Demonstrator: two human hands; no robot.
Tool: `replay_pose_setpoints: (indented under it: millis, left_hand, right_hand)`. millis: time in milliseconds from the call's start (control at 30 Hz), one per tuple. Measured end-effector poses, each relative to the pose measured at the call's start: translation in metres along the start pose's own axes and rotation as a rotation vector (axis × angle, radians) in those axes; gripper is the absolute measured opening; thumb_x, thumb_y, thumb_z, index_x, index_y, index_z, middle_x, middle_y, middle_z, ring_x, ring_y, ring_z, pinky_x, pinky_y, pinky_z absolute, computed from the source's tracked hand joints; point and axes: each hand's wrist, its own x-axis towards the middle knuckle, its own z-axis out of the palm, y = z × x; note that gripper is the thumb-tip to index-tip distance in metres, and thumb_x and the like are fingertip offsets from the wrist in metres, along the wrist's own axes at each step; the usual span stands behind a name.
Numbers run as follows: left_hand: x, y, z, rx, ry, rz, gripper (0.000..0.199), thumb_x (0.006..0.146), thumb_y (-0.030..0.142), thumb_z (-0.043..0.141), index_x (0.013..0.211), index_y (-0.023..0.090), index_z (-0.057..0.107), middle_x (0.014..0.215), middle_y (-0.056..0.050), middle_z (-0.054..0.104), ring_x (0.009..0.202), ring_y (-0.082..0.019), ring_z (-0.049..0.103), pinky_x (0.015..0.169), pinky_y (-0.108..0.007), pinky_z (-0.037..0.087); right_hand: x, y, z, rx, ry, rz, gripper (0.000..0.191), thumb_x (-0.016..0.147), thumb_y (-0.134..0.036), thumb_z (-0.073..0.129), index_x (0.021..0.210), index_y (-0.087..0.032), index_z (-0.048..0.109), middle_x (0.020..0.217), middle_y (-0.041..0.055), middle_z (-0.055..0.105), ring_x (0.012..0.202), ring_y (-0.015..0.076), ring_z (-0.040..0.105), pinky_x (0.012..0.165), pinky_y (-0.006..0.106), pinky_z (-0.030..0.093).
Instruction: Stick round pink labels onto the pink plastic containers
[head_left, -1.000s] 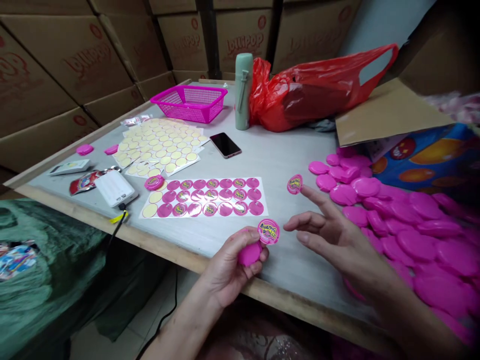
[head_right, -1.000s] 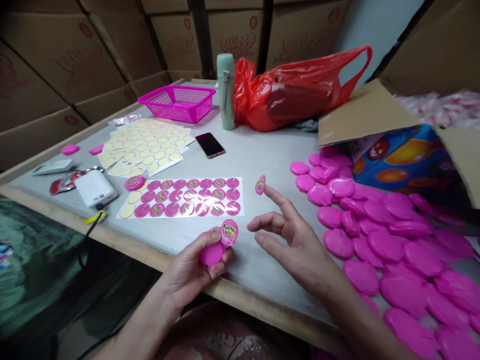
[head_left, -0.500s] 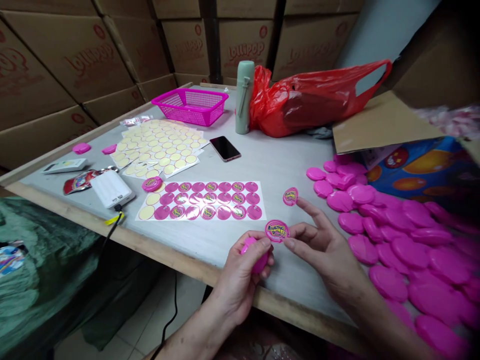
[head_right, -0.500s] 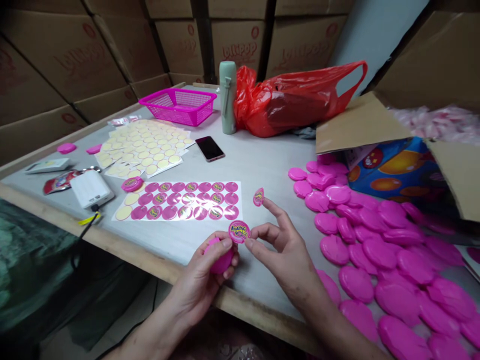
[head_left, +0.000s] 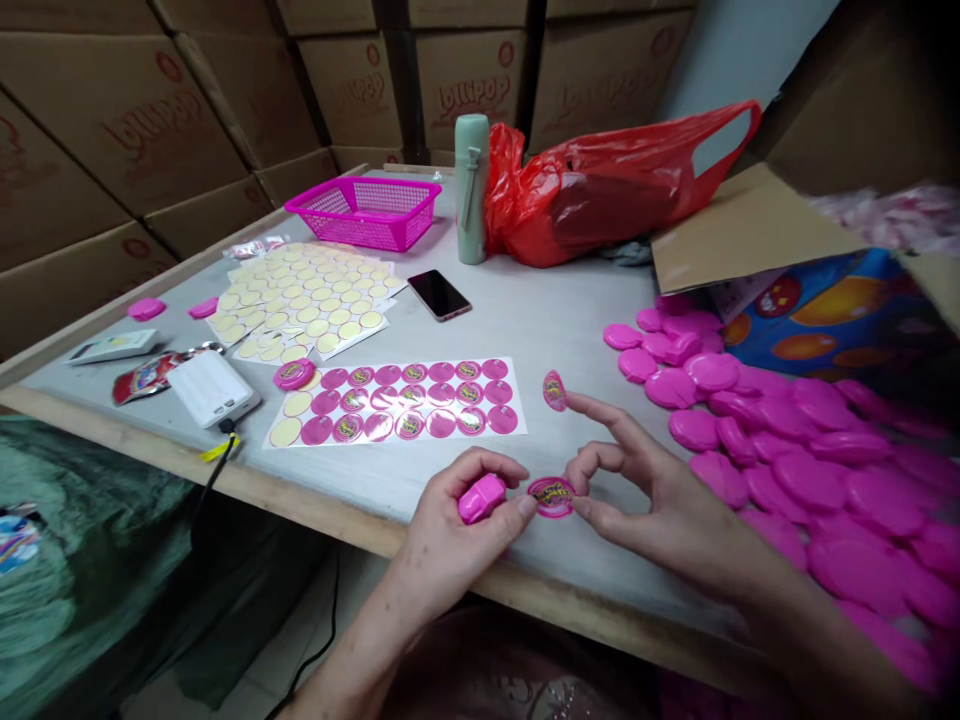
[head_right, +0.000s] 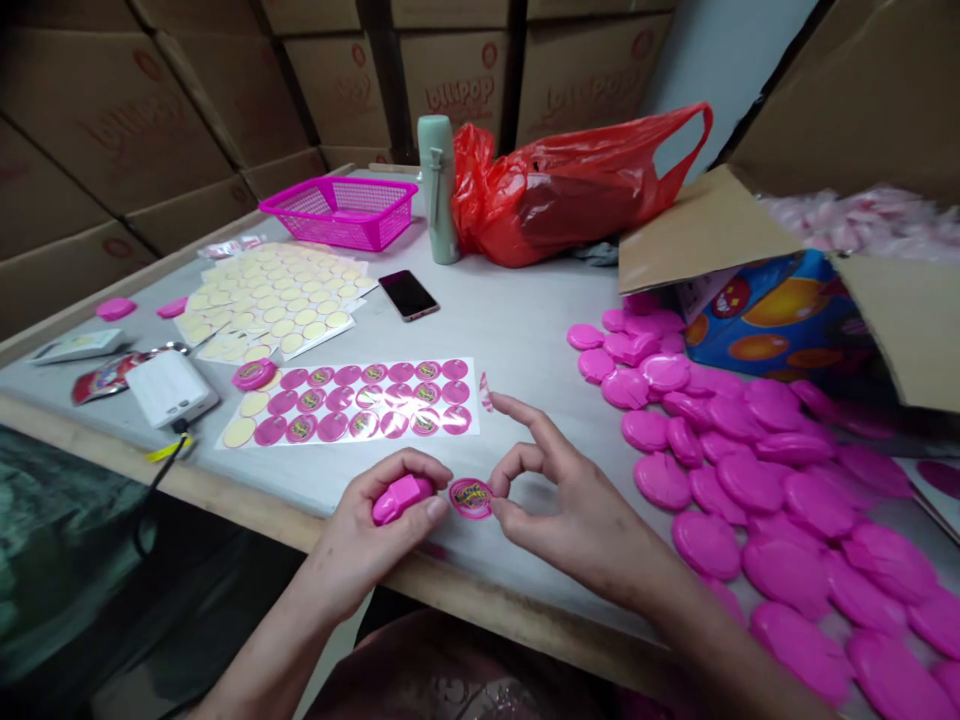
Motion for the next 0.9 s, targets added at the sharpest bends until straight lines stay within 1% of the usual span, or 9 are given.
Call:
replay_pose_setpoints:
  millis: [67, 133, 267, 367, 467, 633, 733, 833, 900]
  left_hand:
    - [0.001, 0.001, 0.003, -0.039, -0.045, -0.041, 0.022, 0.078, 0.033, 0.077, 0.08, 0.015, 0.065, 0.075, 0.001, 0.058, 0.065, -0.008, 0.045, 0.059, -0.02, 0.036]
    - [0.003, -0.002, 0.008, -0.195, -0.058, -0.116, 0.023, 0.078, 0.034, 0.078, 0.078, 0.016, 0.063, 0.069, 0.002, 0.056, 0.061, -0.007, 0.043, 0.056, -0.019, 0.035]
    - [0.006, -0.01, 0.016, -0.597, 0.02, -0.285, 0.027, 0.077, 0.034, 0.081, 0.087, 0.018, 0.062, 0.071, 0.001, 0.06, 0.06, -0.007, 0.051, 0.051, -0.016, 0.036]
    - [0.006, -0.013, 0.02, -0.765, 0.078, -0.348, 0.029, 0.075, 0.029, 0.083, 0.092, 0.018, 0.062, 0.075, 0.001, 0.062, 0.062, -0.007, 0.056, 0.05, -0.014, 0.04]
    - [0.005, -0.014, 0.024, -0.802, 0.086, -0.358, 0.028, 0.076, 0.028, 0.083, 0.092, 0.017, 0.062, 0.077, 0.001, 0.062, 0.062, -0.006, 0.057, 0.05, -0.014, 0.042]
    - [0.005, -0.016, 0.029, -0.8, 0.037, -0.332, 0.026, 0.079, 0.028, 0.081, 0.093, 0.016, 0.064, 0.075, 0.001, 0.06, 0.063, -0.006, 0.057, 0.052, -0.012, 0.043]
    - [0.004, -0.017, 0.032, -0.77, 0.016, -0.306, 0.032, 0.085, 0.041, 0.075, 0.1, 0.014, 0.064, 0.079, 0.0, 0.061, 0.062, -0.007, 0.057, 0.052, -0.015, 0.045]
    - [0.002, -0.016, 0.034, -0.736, 0.009, -0.255, 0.048, 0.092, 0.058, 0.058, 0.112, 0.015, 0.06, 0.083, -0.004, 0.064, 0.06, -0.009, 0.059, 0.049, -0.018, 0.046]
    - [0.002, -0.014, 0.032, -0.753, 0.027, -0.242, 0.049, 0.095, 0.06, 0.051, 0.114, 0.015, 0.058, 0.081, -0.004, 0.064, 0.059, -0.011, 0.059, 0.048, -0.019, 0.046]
  right_hand:
    - [0.0, 0.0, 0.0, -0.018, -0.038, -0.011, 0.081, 0.085, -0.016, 0.065, 0.153, -0.041, 0.028, 0.081, -0.0079, 0.064, 0.089, 0.0166, 0.066, 0.109, 0.044, 0.041]
    - [0.001, 0.002, 0.0, 0.004, -0.026, -0.041, 0.081, 0.086, -0.018, 0.066, 0.154, -0.041, 0.028, 0.084, -0.0069, 0.064, 0.091, 0.0168, 0.066, 0.11, 0.045, 0.04]
    - [0.004, 0.009, 0.003, 0.128, 0.115, -0.111, 0.081, 0.086, -0.027, 0.071, 0.154, -0.037, 0.029, 0.101, -0.0011, 0.066, 0.103, 0.0196, 0.064, 0.107, 0.045, 0.044]
    - [0.004, 0.013, 0.008, 0.176, 0.181, -0.088, 0.081, 0.087, -0.033, 0.074, 0.154, -0.037, 0.029, 0.1, -0.0007, 0.067, 0.103, 0.0209, 0.065, 0.107, 0.047, 0.043]
    - [0.004, 0.015, 0.015, 0.199, 0.218, -0.028, 0.075, 0.088, -0.036, 0.073, 0.151, -0.037, 0.032, 0.09, -0.0025, 0.068, 0.096, 0.0211, 0.065, 0.105, 0.047, 0.043]
    - [0.004, 0.015, 0.02, 0.243, 0.291, 0.0, 0.071, 0.087, -0.036, 0.074, 0.147, -0.035, 0.037, 0.083, -0.0043, 0.068, 0.089, 0.0201, 0.065, 0.096, 0.041, 0.046]
    - [0.006, 0.014, 0.019, 0.28, 0.301, 0.017, 0.069, 0.086, -0.035, 0.074, 0.145, -0.034, 0.038, 0.081, -0.0047, 0.068, 0.085, 0.0186, 0.064, 0.092, 0.038, 0.046]
    - [0.009, 0.012, 0.013, 0.377, 0.289, 0.078, 0.071, 0.082, -0.034, 0.078, 0.143, -0.03, 0.041, 0.078, -0.005, 0.067, 0.078, 0.0167, 0.063, 0.081, 0.033, 0.047]
    - [0.011, 0.009, 0.009, 0.455, 0.284, 0.122, 0.074, 0.077, -0.033, 0.081, 0.141, -0.029, 0.044, 0.076, -0.0055, 0.066, 0.072, 0.015, 0.06, 0.072, 0.03, 0.046]
